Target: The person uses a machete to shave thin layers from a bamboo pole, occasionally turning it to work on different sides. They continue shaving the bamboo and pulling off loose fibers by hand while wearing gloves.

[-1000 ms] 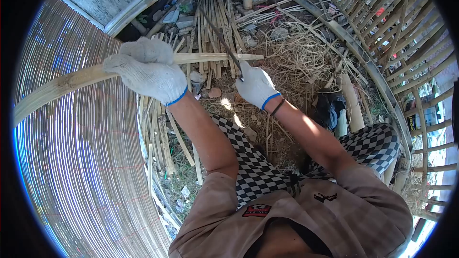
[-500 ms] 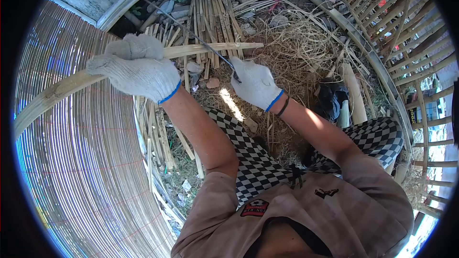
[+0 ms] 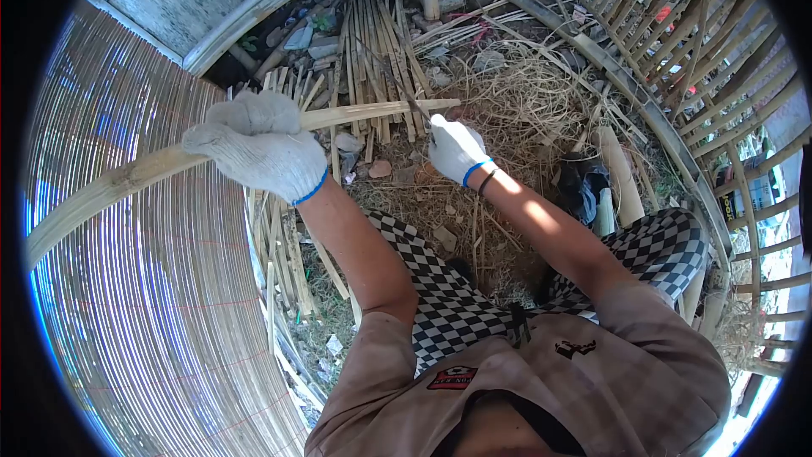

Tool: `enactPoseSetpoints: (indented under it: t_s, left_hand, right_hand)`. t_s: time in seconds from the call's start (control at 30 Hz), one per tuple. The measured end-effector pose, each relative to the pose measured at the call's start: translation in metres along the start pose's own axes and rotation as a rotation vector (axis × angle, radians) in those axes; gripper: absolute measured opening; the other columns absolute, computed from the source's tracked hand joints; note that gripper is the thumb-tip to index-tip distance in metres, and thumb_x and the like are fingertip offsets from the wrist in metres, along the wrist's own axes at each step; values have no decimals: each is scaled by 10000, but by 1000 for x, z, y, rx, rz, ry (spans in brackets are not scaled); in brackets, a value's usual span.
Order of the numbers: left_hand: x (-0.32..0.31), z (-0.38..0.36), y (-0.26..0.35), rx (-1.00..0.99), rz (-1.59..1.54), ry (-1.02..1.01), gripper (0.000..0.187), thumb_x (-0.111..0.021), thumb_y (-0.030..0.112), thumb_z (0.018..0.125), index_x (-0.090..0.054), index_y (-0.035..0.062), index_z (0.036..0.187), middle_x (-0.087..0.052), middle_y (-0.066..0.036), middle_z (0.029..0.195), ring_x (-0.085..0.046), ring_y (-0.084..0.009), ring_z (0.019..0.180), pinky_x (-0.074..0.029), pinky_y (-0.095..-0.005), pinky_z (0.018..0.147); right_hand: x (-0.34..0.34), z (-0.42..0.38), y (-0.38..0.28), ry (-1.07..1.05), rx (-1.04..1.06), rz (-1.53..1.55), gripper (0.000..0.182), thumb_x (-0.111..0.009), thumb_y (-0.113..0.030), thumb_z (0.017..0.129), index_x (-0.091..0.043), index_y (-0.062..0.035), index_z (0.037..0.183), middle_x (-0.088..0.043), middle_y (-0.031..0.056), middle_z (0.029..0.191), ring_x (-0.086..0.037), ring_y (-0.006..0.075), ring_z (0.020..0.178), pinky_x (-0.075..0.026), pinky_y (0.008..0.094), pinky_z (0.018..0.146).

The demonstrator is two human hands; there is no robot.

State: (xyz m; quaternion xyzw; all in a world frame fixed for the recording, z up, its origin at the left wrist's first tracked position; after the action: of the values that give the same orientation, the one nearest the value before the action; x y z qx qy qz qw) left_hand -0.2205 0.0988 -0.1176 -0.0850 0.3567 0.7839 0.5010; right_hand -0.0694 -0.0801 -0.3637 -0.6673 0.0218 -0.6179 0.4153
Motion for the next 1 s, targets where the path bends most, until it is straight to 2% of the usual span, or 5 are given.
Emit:
enactPoseSetpoints:
  t_s: [0.33,0.6,0.73,0.8,1.0]
  left_hand:
    - [-32,1,3,43,-86,-77,633,-493,687,986,-332,215,596,-255,74,502,-202,-67,412,-139,-269,349]
    - [-18,3,10,-64,121,16,596,-485,669,1007,-340,251,607,-276,85,489,-223,-55,386,-184,-254,317]
    - [4,17,-2,20,-48,-1,607,-495,668,1003,-334,251,593,-268,95,483,-219,-30,377,-181,-233,305]
    - [-1,15,-2,46,-96,-2,607,-504,665,999,-334,251,589,-266,97,481,-221,-28,378,-179,-235,304]
    - [-16,0,8,-4,57,54,613,-516,664,993,-331,249,581,-254,92,484,-196,-35,377,-161,-240,310]
  right_hand:
    - [50,-26,-70,206,305,84,245,-673,-159,858,-568,-37,1043,-659,187,761,-675,401,736,-536,499,646]
    - [-23,22,11,-12,-24,104,189,-646,-150,847,-636,-31,993,-693,223,813,-695,417,805,-560,502,720]
    - [14,4,-50,-73,96,98,348,-729,-201,841,-611,7,1094,-717,238,892,-715,415,880,-576,479,764]
    - [43,-17,-81,116,318,121,197,-656,-154,885,-574,-25,1010,-648,201,733,-674,424,740,-538,510,666]
    - [-28,16,32,99,182,62,137,-639,-142,873,-601,-68,982,-645,158,737,-674,401,745,-537,488,666]
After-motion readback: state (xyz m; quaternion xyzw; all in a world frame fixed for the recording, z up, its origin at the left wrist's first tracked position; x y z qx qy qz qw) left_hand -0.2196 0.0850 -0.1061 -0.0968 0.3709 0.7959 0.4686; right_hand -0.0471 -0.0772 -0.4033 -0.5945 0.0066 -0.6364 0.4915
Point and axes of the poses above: each hand's wrist, its own z-axis towards the middle knuckle, its own x-axis out of the back of the hand, y = z × x, the point moved 9 cm from there along z, towards the middle knuckle
